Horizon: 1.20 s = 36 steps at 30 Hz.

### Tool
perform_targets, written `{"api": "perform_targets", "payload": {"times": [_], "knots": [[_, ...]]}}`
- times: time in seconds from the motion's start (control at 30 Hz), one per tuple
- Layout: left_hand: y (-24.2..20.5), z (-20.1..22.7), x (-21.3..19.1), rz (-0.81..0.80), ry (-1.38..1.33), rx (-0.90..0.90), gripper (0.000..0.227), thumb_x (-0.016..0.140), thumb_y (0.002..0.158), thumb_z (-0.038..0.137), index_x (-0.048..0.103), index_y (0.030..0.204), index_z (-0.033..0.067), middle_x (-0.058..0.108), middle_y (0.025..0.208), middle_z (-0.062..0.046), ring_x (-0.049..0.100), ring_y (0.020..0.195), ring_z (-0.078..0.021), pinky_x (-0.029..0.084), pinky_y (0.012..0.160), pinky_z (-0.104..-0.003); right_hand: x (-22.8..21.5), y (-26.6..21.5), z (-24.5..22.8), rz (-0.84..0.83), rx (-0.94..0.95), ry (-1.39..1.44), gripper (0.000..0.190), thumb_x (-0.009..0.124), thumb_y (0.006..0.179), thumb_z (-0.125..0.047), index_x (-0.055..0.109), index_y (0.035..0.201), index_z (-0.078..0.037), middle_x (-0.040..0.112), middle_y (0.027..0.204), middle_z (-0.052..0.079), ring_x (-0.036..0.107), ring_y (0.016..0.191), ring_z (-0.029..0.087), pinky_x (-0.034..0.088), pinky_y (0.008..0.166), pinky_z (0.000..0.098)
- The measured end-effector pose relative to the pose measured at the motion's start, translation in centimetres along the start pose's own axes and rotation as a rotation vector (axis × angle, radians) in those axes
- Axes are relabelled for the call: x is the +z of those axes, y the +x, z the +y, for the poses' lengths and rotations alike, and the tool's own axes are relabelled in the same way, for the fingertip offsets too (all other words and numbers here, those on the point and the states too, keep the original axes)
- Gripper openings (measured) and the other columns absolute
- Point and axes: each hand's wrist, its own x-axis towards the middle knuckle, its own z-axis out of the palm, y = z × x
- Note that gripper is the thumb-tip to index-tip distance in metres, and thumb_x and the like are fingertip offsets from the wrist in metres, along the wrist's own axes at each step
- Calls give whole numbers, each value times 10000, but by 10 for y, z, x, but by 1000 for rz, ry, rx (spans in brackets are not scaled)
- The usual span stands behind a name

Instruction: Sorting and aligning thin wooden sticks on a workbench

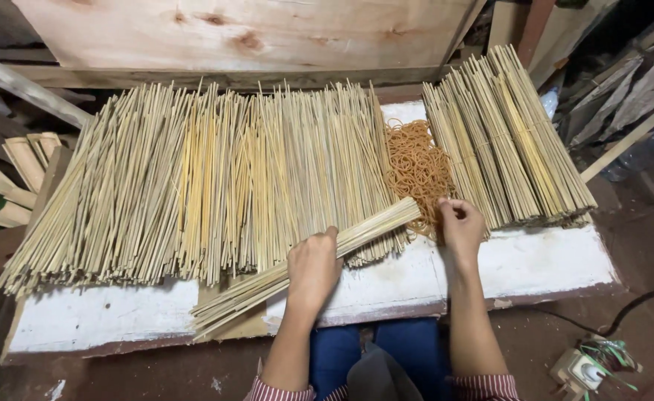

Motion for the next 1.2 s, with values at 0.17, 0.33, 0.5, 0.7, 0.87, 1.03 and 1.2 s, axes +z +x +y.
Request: {"api": "perform_targets", "payload": {"times": [0.17, 0.33, 0.5, 0.7, 0.87, 1.03, 1.2], "knots": [[-3, -5, 1, -9, -8, 2, 321, 746, 787, 95, 670, 1098, 65, 756, 874, -192, 751, 874, -450, 594, 775, -560, -25, 7, -14, -231, 355, 708, 215, 600, 1003, -251, 686, 1128, -99, 775, 888, 47, 746, 742, 99, 544, 646, 200], [0, -5, 6, -32, -14, -15, 336, 759, 786, 108, 671, 1107, 64, 755, 884, -190, 752, 883, -443, 593, 792, -555, -39, 16, 5, -448, 326, 850, 398, 485, 975, -111, 614, 1335, 0, 785, 979, 103, 774, 913, 142, 603, 791, 241], [2, -7, 16, -20, -24, -11, 392, 748, 790, 92, 665, 1173, 63, 753, 884, -190, 748, 892, -451, 590, 802, -555, -43, 6, -20, -401, 8, 430, 493, 779, 904, -172, 629, 1359, -52, 740, 1063, 227, 728, 642, 170, 518, 449, 194], [0, -13, 15, -20, 19, -16, 422, 775, 791, 114, 658, 1195, 80, 758, 906, -173, 751, 902, -431, 595, 814, -540, -58, 13, -60, -721, -186, 177, 1058, 973, 555, -243, 526, 1514, -207, 604, 1389, 248, 743, 752, 214, 601, 588, 292], [-17, 8, -18, -44, -26, 64, 456, 809, 769, 122, 667, 1202, 98, 758, 906, -167, 750, 903, -438, 587, 808, -552, -48, 7, -85, -990, -332, 30, 995, 963, 580, -229, 545, 1472, -86, 579, 1390, 324, 691, 949, 346, 572, 809, 443], [-39, 29, -53, -25, -122, 65, 430, 774, 795, 95, 651, 1206, 115, 761, 908, -166, 740, 882, -466, 571, 805, -572, -20, 17, 4, -1212, -314, 364, 793, 896, 691, -434, 648, 1347, -64, 669, 1332, 199, 641, 1132, 279, 596, 899, 473], [-56, 37, -74, -99, -106, 108, 636, 793, 777, 39, 561, 1349, 192, 767, 944, -181, 732, 919, -484, 553, 838, -586, 11, 2, 85, -1125, -16, 919, 785, 945, 625, -236, 542, 1255, 5, 724, 994, 356, 751, 496, 358, 638, 417, 400]]}}
